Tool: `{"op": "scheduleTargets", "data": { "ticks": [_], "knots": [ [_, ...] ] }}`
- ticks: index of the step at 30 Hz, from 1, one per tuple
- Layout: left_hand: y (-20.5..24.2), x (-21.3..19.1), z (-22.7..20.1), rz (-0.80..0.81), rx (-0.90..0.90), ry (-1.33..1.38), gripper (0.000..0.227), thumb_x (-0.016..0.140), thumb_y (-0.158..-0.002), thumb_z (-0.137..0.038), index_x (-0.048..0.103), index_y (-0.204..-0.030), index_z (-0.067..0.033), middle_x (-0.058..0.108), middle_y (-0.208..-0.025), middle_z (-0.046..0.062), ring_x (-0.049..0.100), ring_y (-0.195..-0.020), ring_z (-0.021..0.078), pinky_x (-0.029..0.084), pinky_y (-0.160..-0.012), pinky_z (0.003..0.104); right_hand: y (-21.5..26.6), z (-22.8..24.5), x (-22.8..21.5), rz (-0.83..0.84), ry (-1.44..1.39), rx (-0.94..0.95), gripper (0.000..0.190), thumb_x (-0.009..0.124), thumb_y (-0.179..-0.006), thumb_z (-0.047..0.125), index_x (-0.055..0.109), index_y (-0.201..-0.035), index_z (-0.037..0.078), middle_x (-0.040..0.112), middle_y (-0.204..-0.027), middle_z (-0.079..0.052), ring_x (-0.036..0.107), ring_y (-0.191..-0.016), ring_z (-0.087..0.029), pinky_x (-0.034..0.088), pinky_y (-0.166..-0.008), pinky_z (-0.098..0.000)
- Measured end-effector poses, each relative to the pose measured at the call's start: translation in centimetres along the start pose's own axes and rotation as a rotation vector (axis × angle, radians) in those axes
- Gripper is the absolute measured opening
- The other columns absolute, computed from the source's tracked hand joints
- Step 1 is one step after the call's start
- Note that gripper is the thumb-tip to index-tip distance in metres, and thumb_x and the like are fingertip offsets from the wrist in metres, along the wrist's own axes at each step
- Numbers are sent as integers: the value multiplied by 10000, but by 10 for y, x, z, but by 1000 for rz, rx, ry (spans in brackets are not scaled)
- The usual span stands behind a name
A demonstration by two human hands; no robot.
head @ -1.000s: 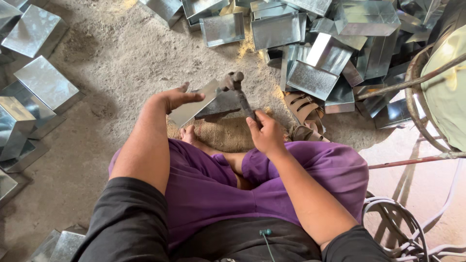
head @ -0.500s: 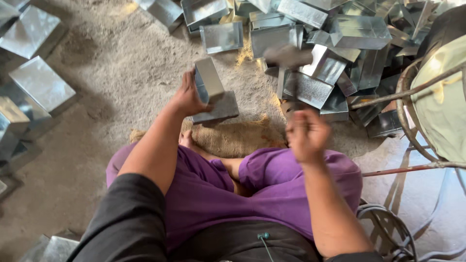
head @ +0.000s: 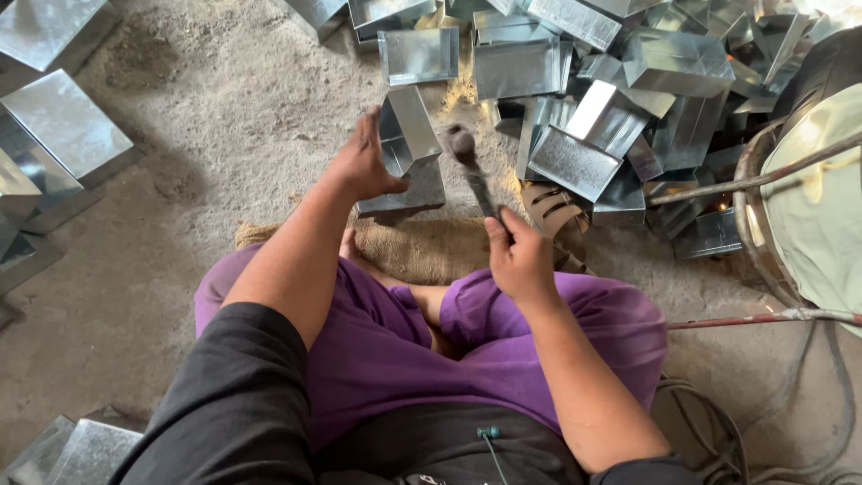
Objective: The person sits on the floor and repeatedly hammers small rectangular metal boxes with a hammer. They pick up each box, place it on a small wooden block, strike it several times, and then toss it aside to a growing pile of finished pieces.
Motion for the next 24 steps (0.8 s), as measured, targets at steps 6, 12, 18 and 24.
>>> {"op": "scheduleTargets", "data": {
  "ticks": [6, 12, 18, 24],
  "knots": [
    [0, 3, 1, -41, 53, -48, 1439, 956, -621, -459, 13, -1582, 48, 198, -1641, 282, 278, -1505, 415, 283, -1238, 397, 5, -14, -2, -27, -262, 73, 311, 539, -1097, 286, 682, -1025, 20, 573, -668, 32, 519, -533, -57, 407, -462, -252],
    [9, -9, -15, -13, 11, -152, 1414, 917, -615, -481, 43, -1619, -4, 264, -1607, 255, 279, -1496, 407, 279, -1255, 424, 1, -47, 13, 101, -133, 227, 327, 580, -1094, 310, 676, -984, 17, 562, -629, 19, 520, -527, -52, 407, -471, -226],
    [31, -22, -24, 105, -92, -541, 1307, 840, -602, -715, 227, -1620, -171, 333, -1584, 170, 317, -1483, 365, 324, -1195, 553, 24, -86, 17, 92, -518, 662, 312, 602, -1036, 318, 624, -948, 19, 531, -610, -19, 436, -400, -83, 326, -341, -257],
    [24, -2, 6, 173, -279, -573, 1048, 692, -782, -762, 318, -1582, -197, 378, -1575, 150, 376, -1438, 371, 376, -1116, 589, 23, -79, 11, 29, -585, 733, 274, 629, -1012, 306, 612, -951, 39, 528, -629, -7, 444, -403, -78, 351, -342, -255]
  ]
}}
Point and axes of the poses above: each hand's wrist, its own y-axis away from the middle knuckle, its own x-axis out of the palm, z = x × y, the point moved 5 cm from there along -y, towards the middle knuckle
